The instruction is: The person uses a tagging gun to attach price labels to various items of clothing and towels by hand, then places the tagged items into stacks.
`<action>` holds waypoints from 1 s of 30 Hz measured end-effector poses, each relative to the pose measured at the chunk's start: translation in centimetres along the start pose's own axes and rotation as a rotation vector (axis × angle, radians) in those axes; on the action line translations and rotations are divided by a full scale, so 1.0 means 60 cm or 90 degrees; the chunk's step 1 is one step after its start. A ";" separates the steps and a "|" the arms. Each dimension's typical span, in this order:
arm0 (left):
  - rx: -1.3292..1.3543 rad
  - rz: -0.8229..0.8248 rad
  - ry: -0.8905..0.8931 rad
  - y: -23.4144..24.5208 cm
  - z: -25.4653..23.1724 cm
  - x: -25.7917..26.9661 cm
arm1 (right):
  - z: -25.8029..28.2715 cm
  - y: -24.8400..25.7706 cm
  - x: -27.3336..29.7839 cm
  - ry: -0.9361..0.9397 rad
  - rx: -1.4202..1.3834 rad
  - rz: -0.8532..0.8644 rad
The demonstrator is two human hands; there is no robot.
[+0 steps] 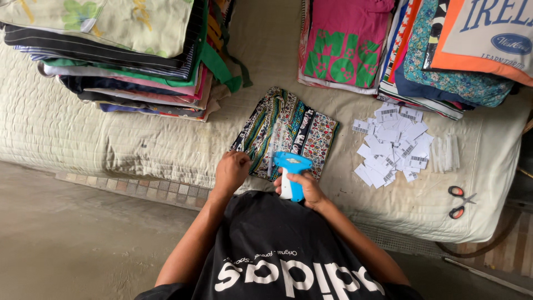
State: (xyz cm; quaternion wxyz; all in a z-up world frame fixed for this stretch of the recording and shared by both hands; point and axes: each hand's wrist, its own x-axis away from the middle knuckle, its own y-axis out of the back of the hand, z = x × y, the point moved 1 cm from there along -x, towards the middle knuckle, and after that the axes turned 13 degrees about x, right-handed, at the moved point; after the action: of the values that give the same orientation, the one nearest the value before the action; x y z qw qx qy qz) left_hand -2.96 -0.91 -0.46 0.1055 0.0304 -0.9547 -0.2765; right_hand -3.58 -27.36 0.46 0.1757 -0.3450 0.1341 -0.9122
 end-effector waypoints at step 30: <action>0.687 0.016 0.249 -0.009 -0.016 -0.019 | 0.007 -0.027 -0.014 -0.035 -0.010 0.039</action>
State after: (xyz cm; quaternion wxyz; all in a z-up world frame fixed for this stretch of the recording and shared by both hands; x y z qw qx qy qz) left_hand -1.64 -1.76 -0.18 0.2532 0.1194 -0.9236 0.2617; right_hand -3.07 -25.62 0.84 0.2048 -0.3669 0.1472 -0.8954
